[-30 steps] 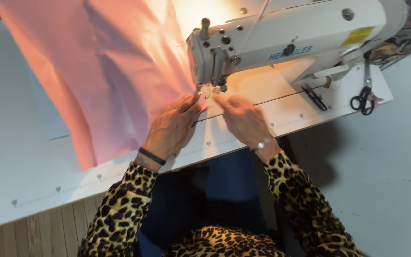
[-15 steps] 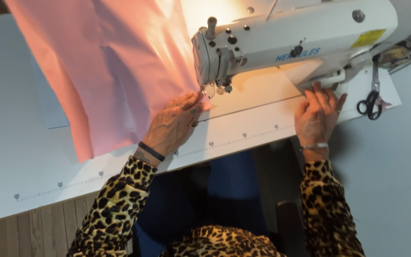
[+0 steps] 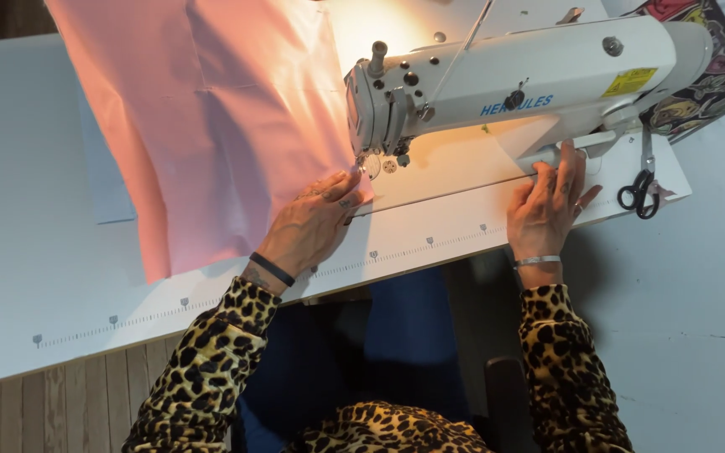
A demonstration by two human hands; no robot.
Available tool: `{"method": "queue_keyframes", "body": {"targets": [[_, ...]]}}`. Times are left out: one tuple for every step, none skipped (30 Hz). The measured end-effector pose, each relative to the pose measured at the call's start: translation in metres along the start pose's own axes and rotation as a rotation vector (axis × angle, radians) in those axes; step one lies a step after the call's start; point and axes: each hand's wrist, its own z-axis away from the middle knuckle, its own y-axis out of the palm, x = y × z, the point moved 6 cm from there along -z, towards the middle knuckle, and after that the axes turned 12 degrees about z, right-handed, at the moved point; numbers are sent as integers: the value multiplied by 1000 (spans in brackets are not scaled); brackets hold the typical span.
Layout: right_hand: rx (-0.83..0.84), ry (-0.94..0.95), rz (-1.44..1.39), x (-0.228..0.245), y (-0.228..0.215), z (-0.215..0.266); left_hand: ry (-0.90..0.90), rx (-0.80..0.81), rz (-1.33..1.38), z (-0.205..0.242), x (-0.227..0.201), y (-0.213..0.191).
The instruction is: Sewing pieces of leather together using an industrial sewing machine to create a bag.
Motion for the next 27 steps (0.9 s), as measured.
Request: {"method": "queue_keyframes", "body": {"targets": [[-1,0,1,-1,-1,-2,1,-1,1,-2,0,-1],[4,0,-20,-1,-1,-4,-1,-2,6,-3,1,-1],[16,-2,-44,0,-1,-3,-10,0,12,-2,2,-1],[22,-3,-46,0,1,-2,-15,3,13,-3,1,-3],[26,-2,-58,-1,2,0,-18,17,3,-4,0,-3],[29,0,-70,-2,3,1,-20,31,-8,-6,-1,-4],[29,-1,-70,-3,4,1,-20,30,-8,-7,0,-4],[25,-3,-99,-4,4,0,-3,19,2,-7,1,-6],[18,-4,-129,-4,4,-1,17,8,10,-9,1,-8],[15,-4,-130,-5,5,-2,19,6,8,-9,2,-9],[18,-11,-168,-7,3,0,-16,8,49,-8,2,-8],[20,-19,-207,-9,1,1,-51,10,90,-6,3,-8],[9,-17,-209,-9,3,1,-43,6,83,-7,5,-9],[7,-13,-213,-9,5,0,22,27,23,-7,3,-8],[4,-8,-216,-10,8,0,87,49,-38,-9,3,-7],[-6,-6,-218,-10,8,-6,96,46,-44,-12,6,-7],[15,1,-205,-10,9,-3,72,46,-62,-7,8,-4],[37,7,-192,-11,9,-1,49,47,-80,-2,10,0],[42,2,-192,-14,12,2,42,45,-78,0,10,2],[47,-12,-166,-17,14,6,48,33,-76,1,10,2],[39,-29,-146,-16,19,1,60,11,-85,-3,13,-2],[30,-37,-152,-13,18,-1,60,1,-92,-3,11,-4],[36,-69,-108,-10,18,1,62,21,-110,0,7,-3],[41,-100,-65,-6,18,2,64,42,-127,2,4,-2],[42,-105,-59,-7,15,3,63,38,-121,1,3,-1],[50,-140,-20,-6,13,4,63,34,-104,-1,3,0],[58,-179,12,-2,13,3,57,28,-93,-3,4,-2]]}}
